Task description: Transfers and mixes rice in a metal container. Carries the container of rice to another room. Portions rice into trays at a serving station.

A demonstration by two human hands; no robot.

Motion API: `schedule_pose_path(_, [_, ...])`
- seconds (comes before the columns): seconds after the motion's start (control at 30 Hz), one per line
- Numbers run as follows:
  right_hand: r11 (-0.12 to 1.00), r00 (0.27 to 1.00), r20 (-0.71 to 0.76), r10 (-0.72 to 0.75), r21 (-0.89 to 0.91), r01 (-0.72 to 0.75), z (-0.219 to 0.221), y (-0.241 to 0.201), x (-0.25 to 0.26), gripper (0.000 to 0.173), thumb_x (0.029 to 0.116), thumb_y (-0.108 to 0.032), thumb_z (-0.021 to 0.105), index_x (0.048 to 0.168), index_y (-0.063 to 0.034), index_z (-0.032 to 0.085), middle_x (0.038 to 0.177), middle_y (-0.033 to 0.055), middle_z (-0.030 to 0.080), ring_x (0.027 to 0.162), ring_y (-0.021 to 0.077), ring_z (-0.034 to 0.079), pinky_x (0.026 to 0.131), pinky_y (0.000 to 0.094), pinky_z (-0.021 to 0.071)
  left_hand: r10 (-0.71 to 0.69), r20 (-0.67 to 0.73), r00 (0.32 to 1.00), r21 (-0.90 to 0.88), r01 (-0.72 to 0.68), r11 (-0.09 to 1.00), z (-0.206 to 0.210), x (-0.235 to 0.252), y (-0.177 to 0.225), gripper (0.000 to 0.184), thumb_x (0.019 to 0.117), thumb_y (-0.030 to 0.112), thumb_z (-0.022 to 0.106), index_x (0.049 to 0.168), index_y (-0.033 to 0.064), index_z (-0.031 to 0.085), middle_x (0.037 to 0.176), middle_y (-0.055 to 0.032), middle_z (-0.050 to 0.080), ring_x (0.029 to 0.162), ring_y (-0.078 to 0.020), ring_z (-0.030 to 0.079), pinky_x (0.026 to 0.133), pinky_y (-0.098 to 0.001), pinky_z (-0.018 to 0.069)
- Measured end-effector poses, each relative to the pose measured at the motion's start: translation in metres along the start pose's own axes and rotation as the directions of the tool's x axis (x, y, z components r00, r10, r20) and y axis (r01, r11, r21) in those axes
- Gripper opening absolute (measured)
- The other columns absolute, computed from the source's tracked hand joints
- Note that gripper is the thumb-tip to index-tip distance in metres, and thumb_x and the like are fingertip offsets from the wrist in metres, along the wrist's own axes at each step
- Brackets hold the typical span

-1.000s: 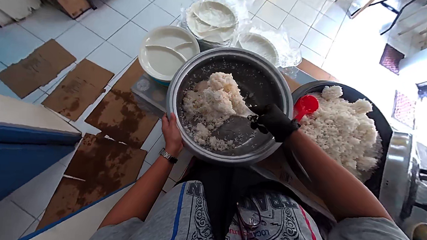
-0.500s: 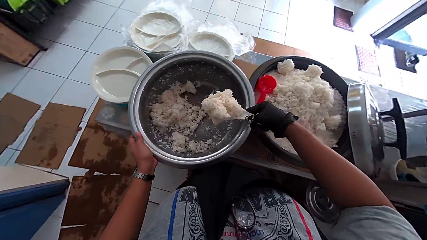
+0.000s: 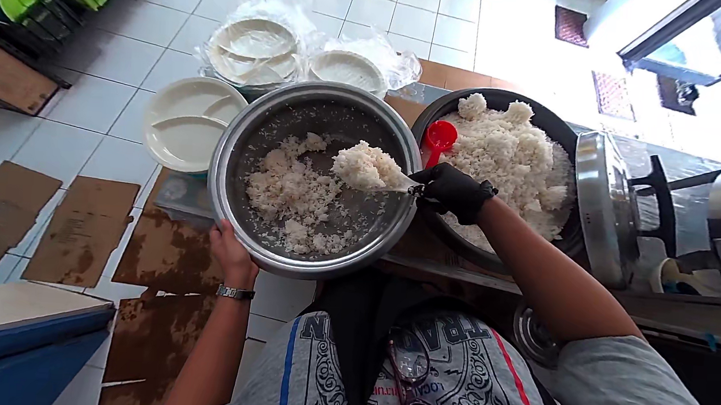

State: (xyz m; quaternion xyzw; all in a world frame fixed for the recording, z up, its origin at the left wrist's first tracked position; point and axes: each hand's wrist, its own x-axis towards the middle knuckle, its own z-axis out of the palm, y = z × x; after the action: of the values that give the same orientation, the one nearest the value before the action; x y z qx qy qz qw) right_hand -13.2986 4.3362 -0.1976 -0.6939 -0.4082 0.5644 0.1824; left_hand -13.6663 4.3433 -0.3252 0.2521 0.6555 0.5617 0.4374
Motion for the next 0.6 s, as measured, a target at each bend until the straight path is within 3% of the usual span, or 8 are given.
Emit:
schedule_pose_path(0.17, [0.998, 0.999, -0.045, -0.028, 0.047, 0.03, -0.007, 0.005, -0.01, 0.031, 0.1008, 0.003, 0.051, 0.127, -0.0039, 0.066, 0.072, 0.0041, 0.064, 0.045, 0.0043, 0.045, 0.041, 0.0198, 0.0366, -0.011, 0.003, 1.0, 0.043, 0.011, 0.999, -0.001, 0.001, -0.001, 0.045, 0.1139, 0.029, 0.03, 0.147, 0.0011, 0.04, 0.133, -0.0159, 0.058, 0.116, -0.0166, 0.063, 0.099, -0.0364, 0.0536])
schedule_pose_path(0.4, [0.99, 0.975, -0.216, -0.057, 0.113, 0.083, -0.058, 0.025, -0.051, 0.033, 0.102, -0.001, 0.047, 0.13, -0.0045, 0.064, 0.076, 0.002, 0.064, 0.047, 0.0038, 0.047, 0.041, 0.0194, 0.0401, -0.019, 0.014, 1.0, 0.013, 0.019, 1.0, -0.002, 0.003, -0.005, 0.045, 0.1139, 0.031, 0.03, 0.148, 0.0043, 0.04, 0.134, -0.0137, 0.058, 0.118, -0.0162, 0.062, 0.1, -0.037, 0.0531])
schedule_pose_path(0.5, [0.981, 0.935, -0.355, 0.001, 0.18, 0.067, -0.089, 0.041, -0.076, 0.033, 0.1031, -0.001, 0.045, 0.13, -0.0072, 0.063, 0.077, 0.0002, 0.064, 0.047, 0.0027, 0.049, 0.04, 0.0177, 0.0408, -0.019, 0.016, 1.0, 0.02, 0.019, 1.0, -0.002, 0.003, -0.005, 0.045, 0.1137, 0.032, 0.031, 0.149, 0.0049, 0.04, 0.135, -0.0136, 0.057, 0.12, -0.0162, 0.061, 0.101, -0.0374, 0.0524])
schedule_pose_path(0.6, [0.97, 0.843, -0.534, 0.065, 0.232, 0.072, -0.116, 0.06, -0.099, 0.035, 0.103, 0.001, 0.043, 0.133, -0.0074, 0.059, 0.077, -0.0021, 0.063, 0.049, 0.0007, 0.05, 0.042, 0.0154, 0.0417, -0.003, 0.014, 1.0, 0.061, 0.002, 0.998, -0.004, 0.005, -0.006, 0.045, 0.1136, 0.031, 0.032, 0.148, 0.0026, 0.041, 0.133, -0.0142, 0.059, 0.118, -0.016, 0.063, 0.1, -0.0367, 0.0533])
